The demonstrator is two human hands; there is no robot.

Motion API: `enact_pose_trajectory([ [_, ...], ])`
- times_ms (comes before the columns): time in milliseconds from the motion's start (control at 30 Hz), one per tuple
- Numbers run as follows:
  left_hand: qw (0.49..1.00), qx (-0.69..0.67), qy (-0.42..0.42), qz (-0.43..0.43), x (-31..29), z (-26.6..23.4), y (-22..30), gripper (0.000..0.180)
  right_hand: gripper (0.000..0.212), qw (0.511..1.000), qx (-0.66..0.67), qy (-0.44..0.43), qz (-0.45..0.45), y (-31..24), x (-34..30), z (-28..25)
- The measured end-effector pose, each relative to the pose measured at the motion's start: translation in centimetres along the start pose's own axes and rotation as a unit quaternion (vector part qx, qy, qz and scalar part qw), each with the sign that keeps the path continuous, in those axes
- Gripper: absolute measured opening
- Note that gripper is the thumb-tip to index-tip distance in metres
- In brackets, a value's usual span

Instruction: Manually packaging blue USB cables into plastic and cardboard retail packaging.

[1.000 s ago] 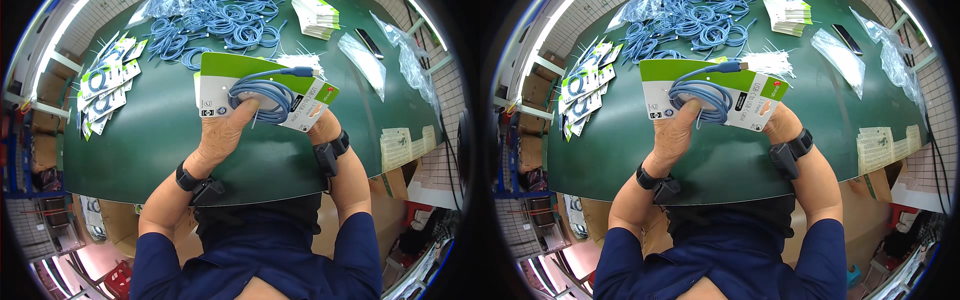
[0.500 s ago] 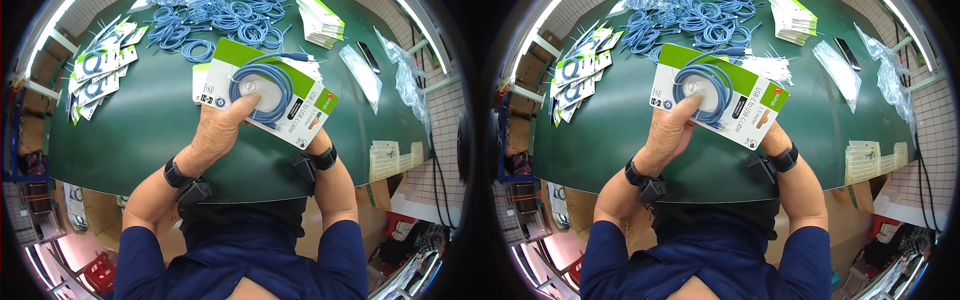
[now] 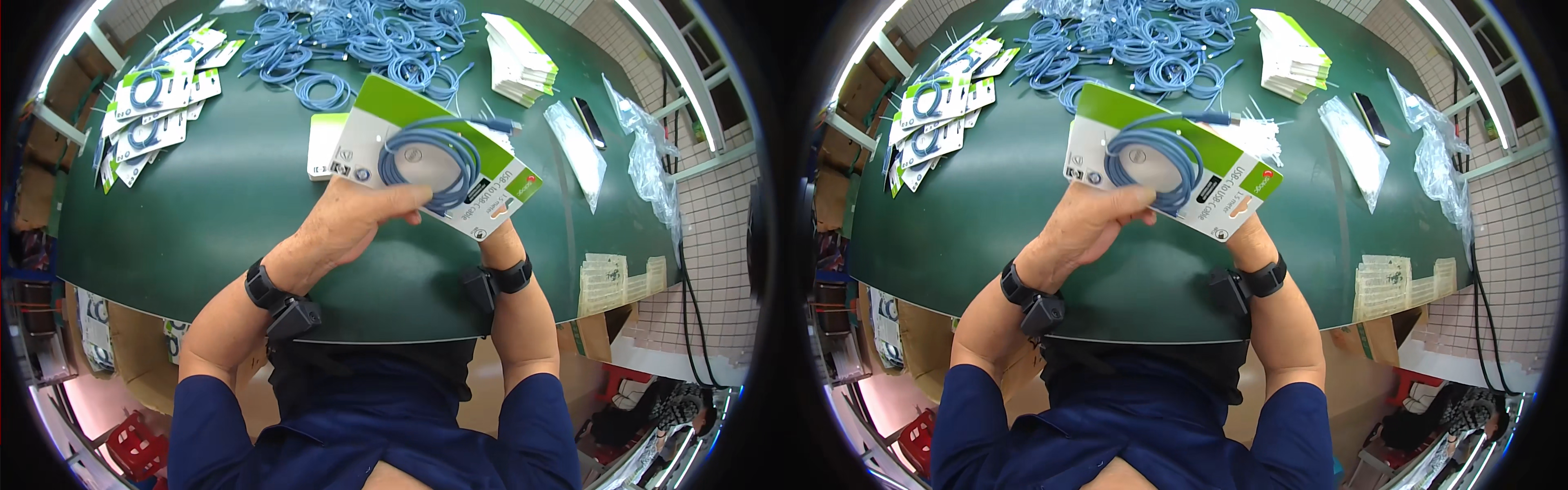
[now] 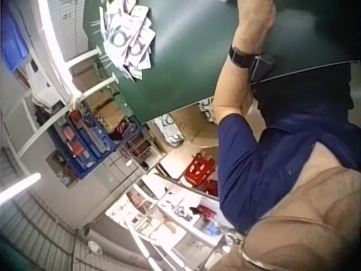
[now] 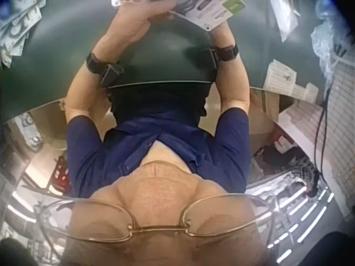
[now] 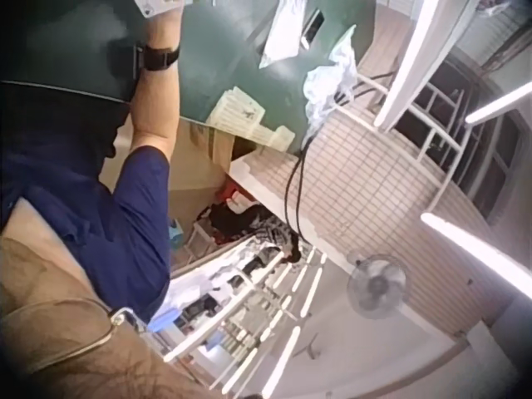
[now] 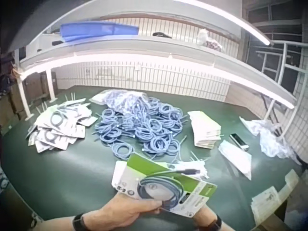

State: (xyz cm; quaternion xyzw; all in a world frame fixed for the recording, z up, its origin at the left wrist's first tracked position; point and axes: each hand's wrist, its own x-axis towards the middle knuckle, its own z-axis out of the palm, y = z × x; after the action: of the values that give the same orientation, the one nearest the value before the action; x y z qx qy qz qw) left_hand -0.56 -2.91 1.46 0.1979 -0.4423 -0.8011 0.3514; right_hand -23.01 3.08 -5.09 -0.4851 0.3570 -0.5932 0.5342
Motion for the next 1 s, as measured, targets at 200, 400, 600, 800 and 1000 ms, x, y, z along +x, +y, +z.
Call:
enact_pose_trajectory([
  [200, 0.999, -0.017, -0.02, -0.023, -0.1, 0.3, -0.6, 0.043, 0.037, 0.998, -0.011, -0.016, -0.057, -1.2, 1.8, -0.7],
  [400, 0.999, -0.04, -0.003, -0.006, 0.1, -0.3, -1.4, 0.042, 0.022, 0.972, -0.19, 0.017, -0.134, -4.4, 2.7, 2.0],
  [600, 0.998, -0.034, 0.044, 0.022, 0.3, -0.6, -1.3, 0.043, 0.03, 0.999, 0.019, 0.022, -0.023, -6.5, 3.1, 0.9],
  [800, 0.997, -0.028, 0.069, 0.02, 0.5, -0.9, -1.1, 0.042, 0.022, 0.982, 0.161, 0.101, 0.006, -8.6, 2.3, 2.4],
  [1000, 0.997, 0.011, 0.075, 0.033, 0.7, -2.3, 0.2, 0.048, 0.017, 0.963, -0.209, 0.141, -0.093, -8.1, 1.8, 1.8],
])
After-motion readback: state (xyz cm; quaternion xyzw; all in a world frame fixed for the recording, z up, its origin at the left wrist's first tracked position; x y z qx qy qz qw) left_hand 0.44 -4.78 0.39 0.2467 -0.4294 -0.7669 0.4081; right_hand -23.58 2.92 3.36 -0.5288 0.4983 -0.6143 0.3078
